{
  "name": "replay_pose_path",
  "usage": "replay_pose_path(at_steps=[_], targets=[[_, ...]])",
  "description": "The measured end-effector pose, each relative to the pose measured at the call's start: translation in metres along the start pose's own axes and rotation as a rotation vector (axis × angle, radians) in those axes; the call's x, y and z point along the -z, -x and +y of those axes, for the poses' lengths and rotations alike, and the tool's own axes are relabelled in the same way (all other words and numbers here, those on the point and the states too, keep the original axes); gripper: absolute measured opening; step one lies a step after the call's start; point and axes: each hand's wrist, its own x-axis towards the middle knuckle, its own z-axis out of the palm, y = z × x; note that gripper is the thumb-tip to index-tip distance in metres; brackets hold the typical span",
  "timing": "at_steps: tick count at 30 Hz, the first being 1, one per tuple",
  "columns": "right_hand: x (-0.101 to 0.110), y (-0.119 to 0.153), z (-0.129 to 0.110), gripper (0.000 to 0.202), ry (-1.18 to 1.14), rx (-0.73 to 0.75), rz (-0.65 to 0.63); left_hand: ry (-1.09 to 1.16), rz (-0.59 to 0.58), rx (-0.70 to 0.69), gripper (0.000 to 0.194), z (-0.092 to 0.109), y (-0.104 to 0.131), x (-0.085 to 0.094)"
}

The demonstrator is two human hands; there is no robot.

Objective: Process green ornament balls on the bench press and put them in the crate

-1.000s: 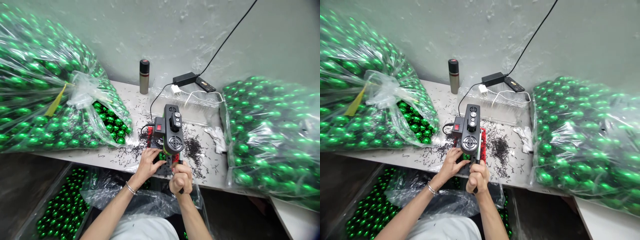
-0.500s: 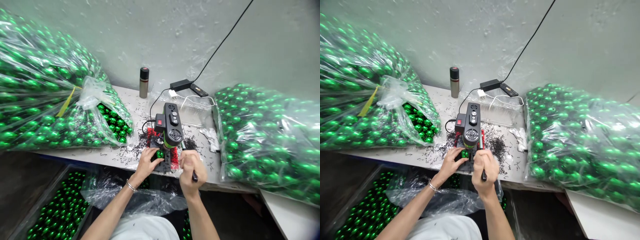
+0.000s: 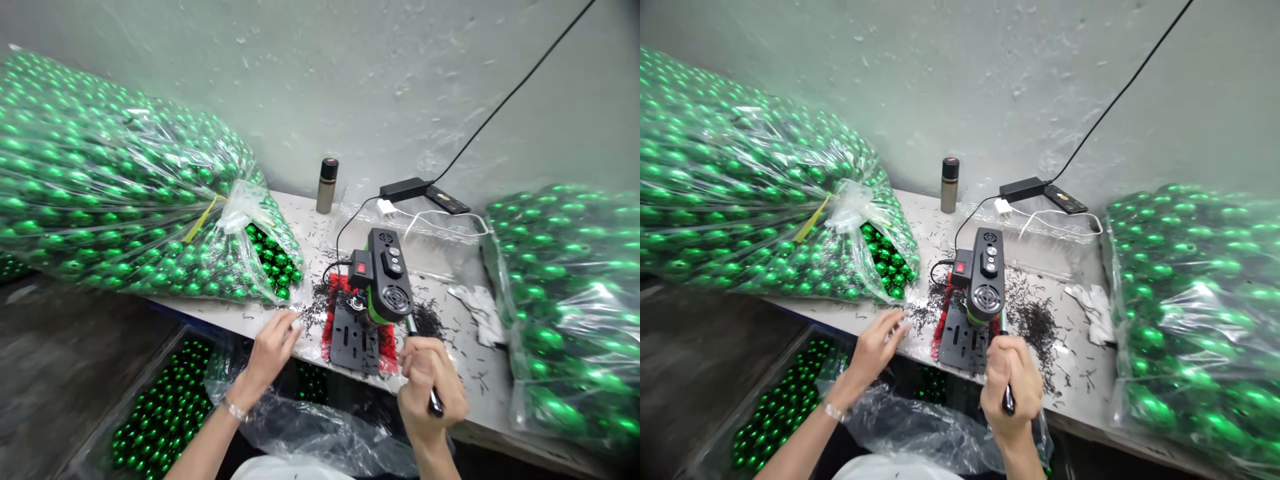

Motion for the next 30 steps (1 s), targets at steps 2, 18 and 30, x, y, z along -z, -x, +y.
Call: replay_pose_path(at_steps=[2,18,30], targets=[[0.001,-0.001,0.000,0.029,0.002,0.014,-0.014,-0.110,0.006,0.062,0.025,-0.008,-0.042,-0.004],[0.001,0.004,0.001,0.027,0.028,0.051,-0.056,-0.167,-0.419,0.387,0.036,-0.021,-0.109,-0.016],[0.000,0.007,0.002,0.028,0.017,0.022,-0.061,1.171,-0.267,0.939,0.047,0.023,-0.044,-0.024]])
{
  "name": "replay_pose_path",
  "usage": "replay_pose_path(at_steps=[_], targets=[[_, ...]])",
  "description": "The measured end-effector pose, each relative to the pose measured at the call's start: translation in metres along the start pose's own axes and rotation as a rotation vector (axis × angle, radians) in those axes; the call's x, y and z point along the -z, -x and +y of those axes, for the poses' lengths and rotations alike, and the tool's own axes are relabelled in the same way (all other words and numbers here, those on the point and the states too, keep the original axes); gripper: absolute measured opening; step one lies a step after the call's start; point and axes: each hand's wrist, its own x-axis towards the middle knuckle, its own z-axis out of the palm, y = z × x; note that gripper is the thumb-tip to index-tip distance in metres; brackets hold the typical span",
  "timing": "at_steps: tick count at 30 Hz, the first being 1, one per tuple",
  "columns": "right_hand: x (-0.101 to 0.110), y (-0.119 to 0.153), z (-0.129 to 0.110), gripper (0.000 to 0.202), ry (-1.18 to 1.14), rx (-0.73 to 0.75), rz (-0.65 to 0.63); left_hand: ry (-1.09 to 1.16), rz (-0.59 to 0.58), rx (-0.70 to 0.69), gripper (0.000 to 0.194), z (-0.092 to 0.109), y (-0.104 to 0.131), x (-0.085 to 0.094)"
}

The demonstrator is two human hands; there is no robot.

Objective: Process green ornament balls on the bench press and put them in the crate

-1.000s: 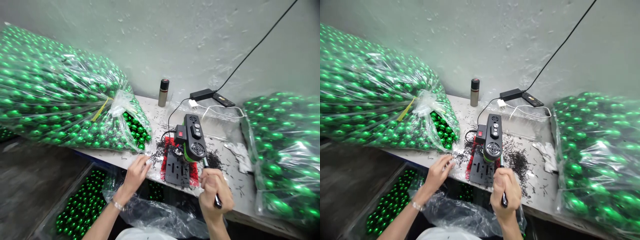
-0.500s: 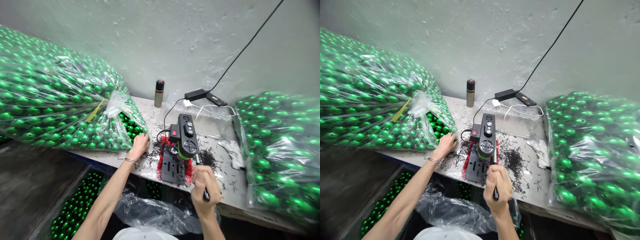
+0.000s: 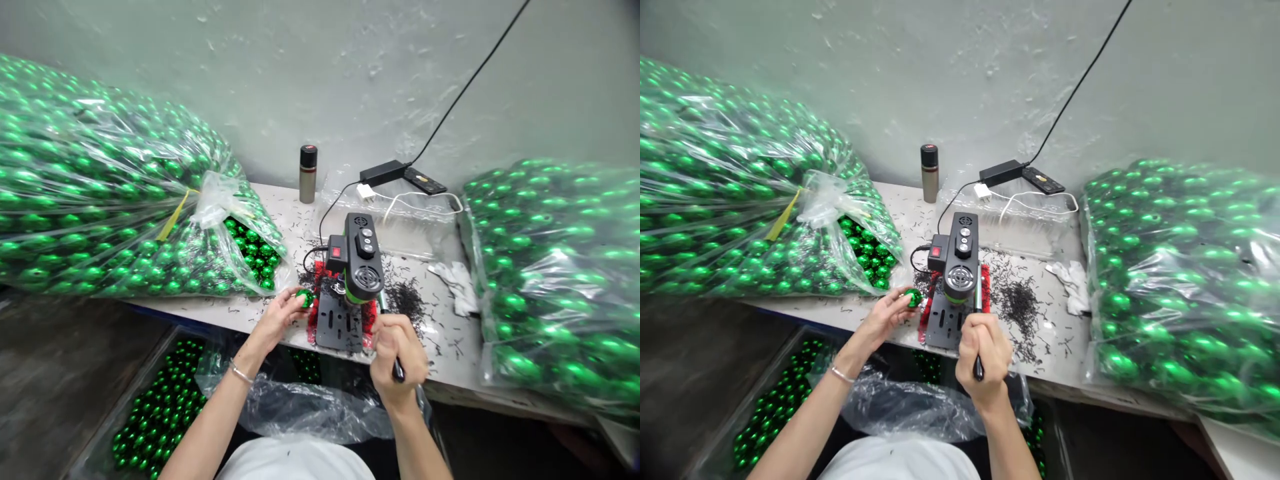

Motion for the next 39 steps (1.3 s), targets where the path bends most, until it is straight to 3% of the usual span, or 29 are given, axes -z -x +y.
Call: replay_pose_path(at_steps=[3,6,10,14,19,31,39], targets=[[0.001,0.000,-0.001,0.027,0.024,0.008,-0.013,-0.291,-0.093,-0.079,0.043,-0.016,-0.001,-0.018],[0.002,0.000,-0.001,0.026,0.035,0.003,-0.021,-0.636,-0.162,-0.249,0.036,-0.026,-0.002,-0.032],[0.001,0.001,-0.001,0.025,0.026,0.000,-0.020,-0.915,-0.145,-0.452,0.033,-0.032,-0.007,-0.042],[0.001,0.002,-0.001,0.024,0.019,-0.011,-0.020,-1.075,-0.136,-0.523,0.032,-0.034,-0.012,-0.042],[0.001,0.003,0.000,0.024,0.007,-0.012,-0.012,-1.113,-0.168,-0.604,0.033,-0.037,-0.013,-0.037],[0.000,0.012,0.005,0.022,-0.005,-0.023,-0.001,-1.002,-0.092,-0.702,0.031,-0.057,-0.016,-0.042],[-0.013,0.050,0.032,0.025,0.011,0.043,0.022,-0.968,-0.117,-0.703,0.031,-0.057,-0.017,-0.041]])
